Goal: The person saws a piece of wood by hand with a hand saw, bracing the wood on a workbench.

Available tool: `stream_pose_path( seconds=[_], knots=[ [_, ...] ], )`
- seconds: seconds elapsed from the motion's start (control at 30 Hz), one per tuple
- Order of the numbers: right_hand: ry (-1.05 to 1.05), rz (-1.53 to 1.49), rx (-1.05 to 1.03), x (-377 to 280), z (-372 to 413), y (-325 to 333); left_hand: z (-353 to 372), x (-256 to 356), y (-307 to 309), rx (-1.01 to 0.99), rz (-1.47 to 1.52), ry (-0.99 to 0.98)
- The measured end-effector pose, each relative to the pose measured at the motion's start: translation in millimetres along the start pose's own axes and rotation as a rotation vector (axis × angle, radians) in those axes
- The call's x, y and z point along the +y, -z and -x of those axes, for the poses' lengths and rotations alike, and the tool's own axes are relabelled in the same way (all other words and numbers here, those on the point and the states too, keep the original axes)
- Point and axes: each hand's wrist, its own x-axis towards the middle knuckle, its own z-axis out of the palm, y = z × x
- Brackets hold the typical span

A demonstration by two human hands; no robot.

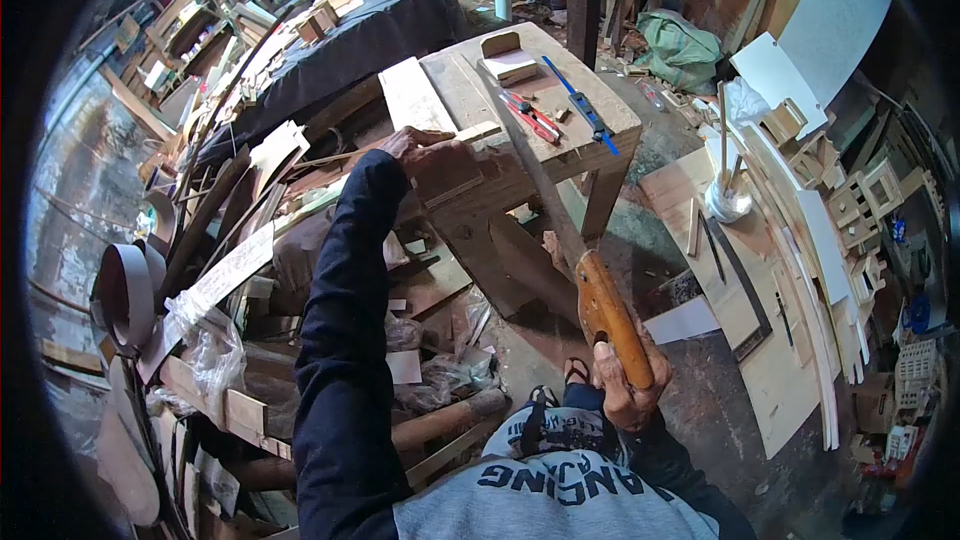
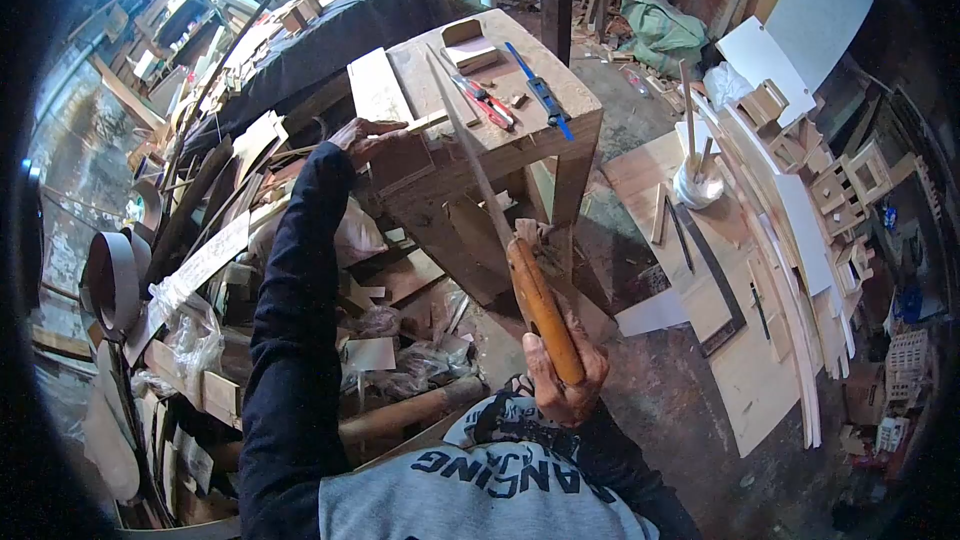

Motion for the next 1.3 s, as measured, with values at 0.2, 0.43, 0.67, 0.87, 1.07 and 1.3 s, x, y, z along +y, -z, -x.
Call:
stream_pose_path(
  seconds=[0.2, 0.43, 0.67, 0.87, 1.07, 1.3],
  knots=[
    [0.037, -0.065, 0.022, -11, -8, -6, -2, 12, 10, -0.027, 0.095, 0.142],
    [-0.061, -0.114, -0.118, -7, -4, 4, -5, -15, -1, 0.057, 0.027, 0.045],
    [-0.140, 0.015, -0.191, -5, -1, 15, 8, 43, -21, 0.164, -0.188, 0.081],
    [0.029, 0.095, -0.164, 21, 11, 16, 19, 45, -27, 0.352, -0.410, -0.010],
    [-0.043, 0.075, -0.139, 32, 28, 23, 34, 85, -24, 0.539, -0.729, -0.090],
    [0.046, 0.144, -0.026, 61, 44, 24, 37, 73, -38, 0.842, -0.893, -0.341]
  ],
)
